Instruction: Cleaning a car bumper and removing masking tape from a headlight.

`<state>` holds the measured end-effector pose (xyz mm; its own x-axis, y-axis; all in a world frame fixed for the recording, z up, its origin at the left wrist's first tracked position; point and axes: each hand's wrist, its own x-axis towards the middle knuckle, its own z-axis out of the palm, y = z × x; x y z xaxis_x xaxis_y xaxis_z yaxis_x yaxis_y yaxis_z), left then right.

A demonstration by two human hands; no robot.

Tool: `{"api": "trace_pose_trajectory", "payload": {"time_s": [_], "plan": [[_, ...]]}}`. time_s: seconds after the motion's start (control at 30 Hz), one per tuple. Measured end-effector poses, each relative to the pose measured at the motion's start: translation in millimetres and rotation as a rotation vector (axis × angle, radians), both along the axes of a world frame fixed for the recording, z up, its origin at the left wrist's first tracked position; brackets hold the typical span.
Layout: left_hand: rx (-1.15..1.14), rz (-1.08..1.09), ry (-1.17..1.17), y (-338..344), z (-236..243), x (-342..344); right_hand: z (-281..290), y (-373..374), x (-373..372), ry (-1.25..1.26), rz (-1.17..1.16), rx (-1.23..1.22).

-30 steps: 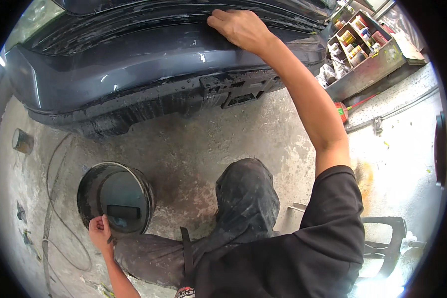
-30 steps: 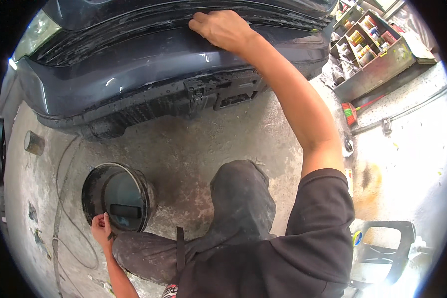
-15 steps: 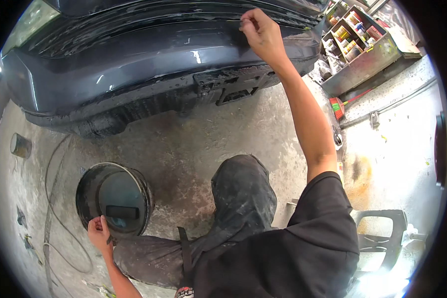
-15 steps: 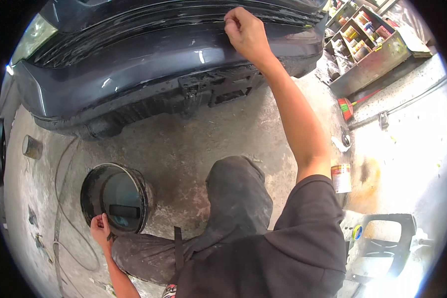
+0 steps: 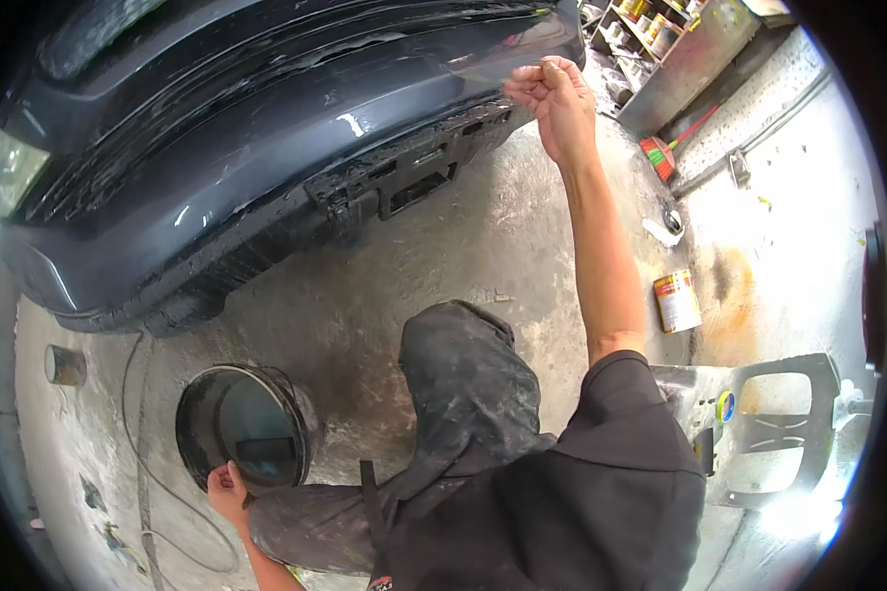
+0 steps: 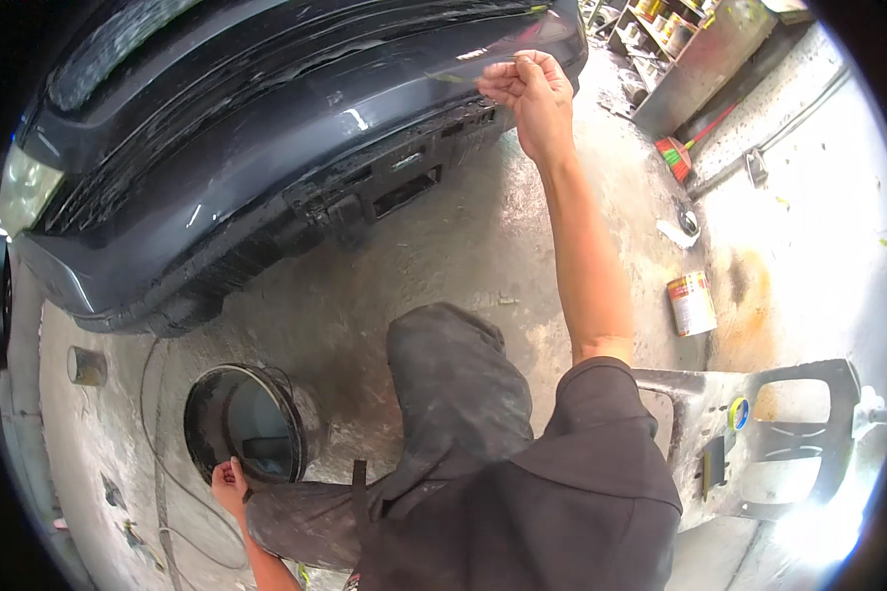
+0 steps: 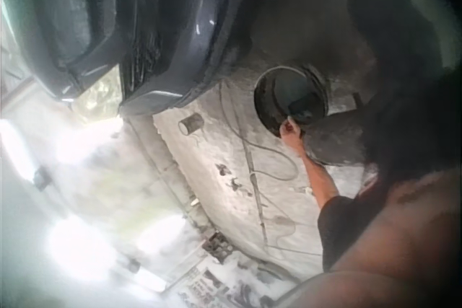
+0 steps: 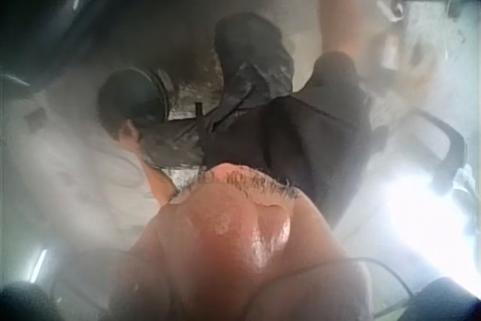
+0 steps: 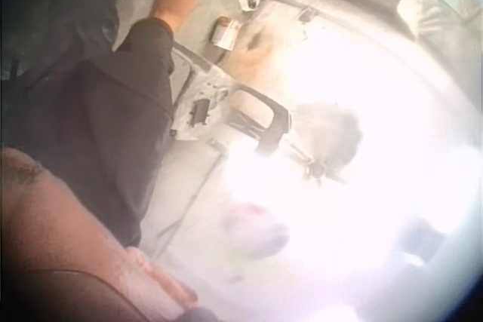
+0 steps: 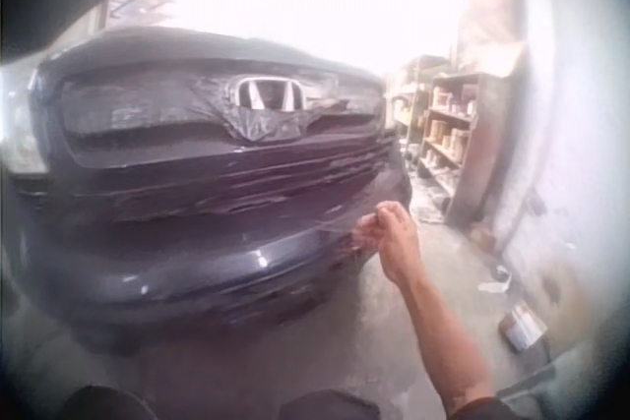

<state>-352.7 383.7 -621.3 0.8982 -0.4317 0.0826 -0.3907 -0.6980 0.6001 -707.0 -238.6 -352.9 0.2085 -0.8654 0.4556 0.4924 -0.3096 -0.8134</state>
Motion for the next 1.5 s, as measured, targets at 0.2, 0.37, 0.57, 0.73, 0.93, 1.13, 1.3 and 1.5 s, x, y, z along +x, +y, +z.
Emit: {"api": "trace_pose_trajectory", "payload": {"time_s": [0.2, 0.37, 0.57, 0.73, 0.93, 1.13, 1.3, 1.5], "plan": [[0.067, -0.004, -0.084, 10, -12, 5, 0, -4, -37, 0.345, -0.128, -0.228], [0.085, -0.057, -0.058, 12, -18, 10, -24, 9, -103, 0.546, 0.095, 0.066], [0.146, -0.041, -0.091, 12, -17, 10, -42, -18, -103, 1.587, -0.916, -0.473], [0.204, -0.061, -0.095, 8, -11, 6, -30, -62, -77, 1.507, -1.142, -0.630], [0.177, 0.017, -0.054, -3, 4, -3, -105, -83, -149, 1.597, -0.969, -0.518], [0.129, -0.010, -0.031, -5, 9, -6, -136, -83, -155, 1.487, -1.020, -0.572], [0.185, -0.061, -0.012, -1, -1, 1, -42, -103, -55, 0.992, -0.978, -0.832], [0.184, -0.050, -0.043, -1, -2, 1, 16, -138, 23, 1.052, -0.883, -1.101]]}}
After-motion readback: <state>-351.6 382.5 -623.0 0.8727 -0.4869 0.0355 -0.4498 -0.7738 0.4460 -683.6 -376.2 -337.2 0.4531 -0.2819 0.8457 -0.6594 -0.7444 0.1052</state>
